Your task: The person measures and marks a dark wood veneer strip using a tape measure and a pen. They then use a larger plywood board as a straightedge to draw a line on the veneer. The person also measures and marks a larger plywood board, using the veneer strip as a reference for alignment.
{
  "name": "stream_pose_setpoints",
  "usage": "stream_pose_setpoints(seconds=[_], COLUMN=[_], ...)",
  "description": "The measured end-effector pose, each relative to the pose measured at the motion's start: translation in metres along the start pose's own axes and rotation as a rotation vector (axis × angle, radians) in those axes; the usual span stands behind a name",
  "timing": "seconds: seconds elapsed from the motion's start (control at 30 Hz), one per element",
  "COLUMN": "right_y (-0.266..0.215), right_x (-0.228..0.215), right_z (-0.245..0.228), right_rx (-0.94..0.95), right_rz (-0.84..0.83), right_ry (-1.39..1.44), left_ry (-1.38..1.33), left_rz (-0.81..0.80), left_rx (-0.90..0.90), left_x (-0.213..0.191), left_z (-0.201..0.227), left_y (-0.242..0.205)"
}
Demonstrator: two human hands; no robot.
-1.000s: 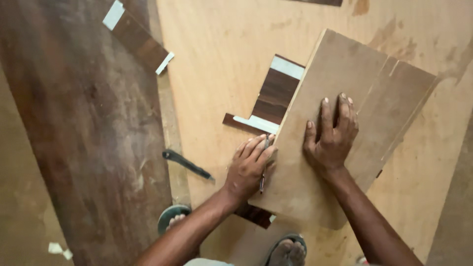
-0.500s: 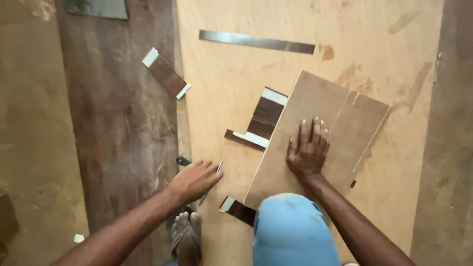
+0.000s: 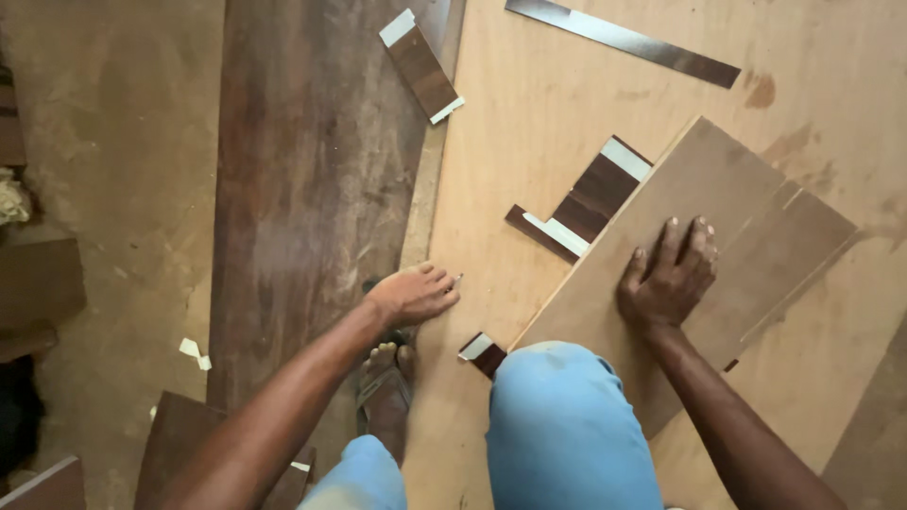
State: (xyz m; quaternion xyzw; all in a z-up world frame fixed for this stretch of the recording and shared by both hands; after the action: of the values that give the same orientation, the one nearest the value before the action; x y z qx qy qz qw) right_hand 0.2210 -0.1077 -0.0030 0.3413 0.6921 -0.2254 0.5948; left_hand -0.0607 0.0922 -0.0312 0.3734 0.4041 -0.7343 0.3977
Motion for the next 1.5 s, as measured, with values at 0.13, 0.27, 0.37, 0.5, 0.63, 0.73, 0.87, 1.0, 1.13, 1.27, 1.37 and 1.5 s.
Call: stream_pose_setpoints(seconds=[0.13,0.27,0.37,0.5,0.63,0.73,0.87,1.0,1.13,1.27,1.37,1.5], right_y=[0.000,-0.002,-0.001,0.001,0.002,0.002,0.012,0.081,0.143,0.147,0.153,0.162], right_x=[0.003,0.005,0.004,0.000,-0.003,-0.001,-0.003,0.004,0.000,0.010,0.009,0.007], right_z=[0.003,0.004,0.003,0.002,0.000,0.001,0.007,0.055,0.066,0.068,0.067,0.064], right_rx=[0.018,0.024,0.034,0.044,0.061,0.077,0.044,0.164,-0.044,-0.038,-0.045,-0.037], right_rz=[0.011,0.027,0.038,0.044,0.083,0.075,0.059,0.020,0.075,-0.067,-0.094,-0.119], right_ry=[0.030,-0.006,-0.004,-0.005,-0.006,0.006,-0.011,0.034,0.042,0.040,0.025,0.042], left_ry=[-0.355,-0.266,-0.238,-0.298,-0.150,-0.052,0.220,0.211,0.062,-0.247,-0.297,-0.309], left_rz=[0.095,0.341,0.099,0.366,0.656,0.748,0.603,0.662,0.709,0.648,0.580,0.444], left_rx=[-0.387,-0.630,-0.704,-0.264,-0.288,-0.521,-0.593,-0.625,-0.646,-0.588,-0.603,-0.626], left_x=[-0.059,-0.152,-0.158,-0.124,-0.047,-0.005,0.011,0.011,0.005,0.006,0.010,0.024], left_z=[-0.029,-0.026,0.001,0.077,0.109,0.121,0.125,0.120,0.119,0.119,0.122,0.127], left_y=[-0.029,-0.037,-0.022,0.042,0.140,0.172,0.174,0.171,0.174,0.169,0.171,0.173])
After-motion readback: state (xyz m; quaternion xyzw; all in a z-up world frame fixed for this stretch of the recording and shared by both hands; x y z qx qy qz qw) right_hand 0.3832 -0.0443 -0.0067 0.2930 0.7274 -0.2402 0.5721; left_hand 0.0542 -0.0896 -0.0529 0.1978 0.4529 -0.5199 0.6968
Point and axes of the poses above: each hand's wrist, its own y-axis towards the middle knuckle, its own x-axis out of the palm, z = x × y, the point moved 7 cm from there along y, towards the middle knuckle, and after that the axes turned 3 degrees about -y, right-handed, at the moved point
